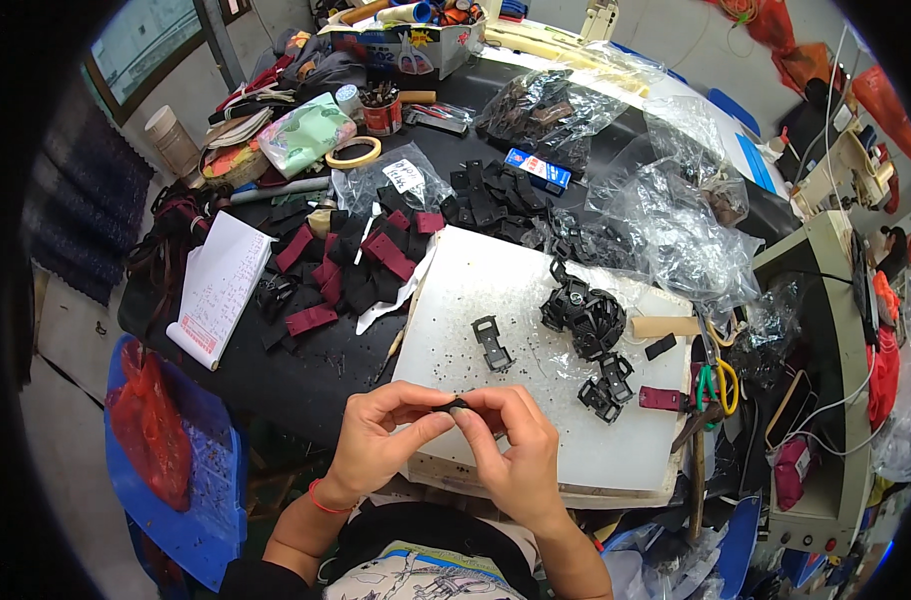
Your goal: The person assembles black plastic buckles by inserting short strips of black and maroon fabric into them. The person picks up a buckle and a fabric strip, threads the fabric through the buckle, and places the finished unit on a white board. This process is repeated continuously throughout the video.
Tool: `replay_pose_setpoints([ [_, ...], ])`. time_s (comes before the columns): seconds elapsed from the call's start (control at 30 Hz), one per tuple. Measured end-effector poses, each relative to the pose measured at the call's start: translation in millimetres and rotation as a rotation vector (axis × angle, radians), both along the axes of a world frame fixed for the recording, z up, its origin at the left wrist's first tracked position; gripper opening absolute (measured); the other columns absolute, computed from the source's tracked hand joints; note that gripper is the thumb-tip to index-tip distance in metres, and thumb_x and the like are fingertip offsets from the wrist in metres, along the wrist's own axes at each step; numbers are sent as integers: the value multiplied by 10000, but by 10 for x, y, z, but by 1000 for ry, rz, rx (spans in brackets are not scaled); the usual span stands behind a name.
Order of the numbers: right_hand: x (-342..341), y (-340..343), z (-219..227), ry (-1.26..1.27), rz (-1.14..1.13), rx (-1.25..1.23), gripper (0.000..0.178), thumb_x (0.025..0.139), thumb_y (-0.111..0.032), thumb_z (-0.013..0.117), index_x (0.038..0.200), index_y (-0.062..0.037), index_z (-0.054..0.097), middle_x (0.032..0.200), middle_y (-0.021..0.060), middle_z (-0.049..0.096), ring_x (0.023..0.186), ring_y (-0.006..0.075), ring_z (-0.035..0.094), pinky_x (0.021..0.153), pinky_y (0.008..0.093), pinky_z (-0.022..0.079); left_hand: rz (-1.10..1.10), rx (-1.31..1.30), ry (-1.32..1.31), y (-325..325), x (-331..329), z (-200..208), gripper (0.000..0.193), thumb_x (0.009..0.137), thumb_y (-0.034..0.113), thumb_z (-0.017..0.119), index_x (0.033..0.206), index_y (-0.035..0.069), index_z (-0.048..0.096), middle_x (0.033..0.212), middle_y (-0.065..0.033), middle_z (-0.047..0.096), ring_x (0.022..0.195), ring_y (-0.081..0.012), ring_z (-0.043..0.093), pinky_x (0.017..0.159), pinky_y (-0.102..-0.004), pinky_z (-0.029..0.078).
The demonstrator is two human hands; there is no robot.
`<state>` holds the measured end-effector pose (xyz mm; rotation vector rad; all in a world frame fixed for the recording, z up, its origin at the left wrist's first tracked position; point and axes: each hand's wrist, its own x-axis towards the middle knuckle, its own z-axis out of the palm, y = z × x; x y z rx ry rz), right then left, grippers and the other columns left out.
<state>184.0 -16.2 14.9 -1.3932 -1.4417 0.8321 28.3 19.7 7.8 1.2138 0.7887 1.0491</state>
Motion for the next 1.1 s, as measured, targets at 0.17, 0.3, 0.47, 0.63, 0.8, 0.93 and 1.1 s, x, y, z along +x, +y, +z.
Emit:
replay_pose_setpoints([
  [0.17, -11, -106, 70, 158, -187, 87, 254, 843, -37, 662, 1029, 1, 492, 851, 48, 571, 683, 72, 541, 603, 208, 464, 85, -94, -419, -52, 87, -9, 232, 879, -42, 577, 1110, -18, 568, 962, -80, 644, 945, -167, 633, 828, -277, 520],
  [0.3, 45, -154, 86, 612, -81, -112, 216, 865, -48, 643, 1015, 2, 495, 872, 34, 546, 670, 64, 523, 598, 198, 447, -154, -142, -354, -104, 54, 10, 232, 904, -33, 541, 1134, -6, 539, 1060, -118, 598, 1003, -179, 615, 863, -281, 504],
  [0.47, 126, -188, 85, 371, 10, 41, 124, 850, -22, 641, 935, 10, 556, 821, 61, 587, 676, 99, 524, 586, 239, 435, -191, 316, 119, -53, 1, 18, 382, 833, 70, 662, 1192, -12, 560, 1183, -148, 603, 1104, -207, 577, 930, -334, 456],
  [0.63, 72, -225, 114, 65, 5, 49, 218, 775, 75, 667, 958, 18, 564, 914, 88, 547, 797, 121, 555, 701, 230, 469, -164, 92, -44, -123, -15, 22, 392, 883, 72, 604, 1267, 27, 538, 1139, -127, 633, 1004, -163, 606, 852, -275, 472],
  [0.8, 50, -217, 95, 7, -34, 87, 232, 776, 92, 657, 977, 25, 563, 917, 86, 554, 809, 115, 558, 706, 222, 480, -193, -16, 85, -108, -55, 81, 324, 932, 80, 533, 1245, -3, 551, 1041, -103, 669, 844, -83, 582, 731, -210, 461],
  [0.93, 16, -198, 72, 124, -64, 54, 220, 783, 58, 673, 977, 12, 578, 884, 79, 558, 758, 108, 547, 651, 218, 464, -160, 19, 83, -115, -21, 35, 303, 931, 75, 537, 1221, -6, 571, 1022, -90, 674, 835, -68, 576, 722, -205, 464],
  [1.1, 2, -156, 60, 347, -109, -109, 187, 775, 29, 701, 943, -15, 631, 823, 59, 553, 675, 97, 535, 609, 231, 457, -124, 26, -5, -159, 6, -22, 320, 885, 55, 611, 1200, 2, 584, 1012, -103, 681, 905, -93, 621, 808, -238, 498],
])
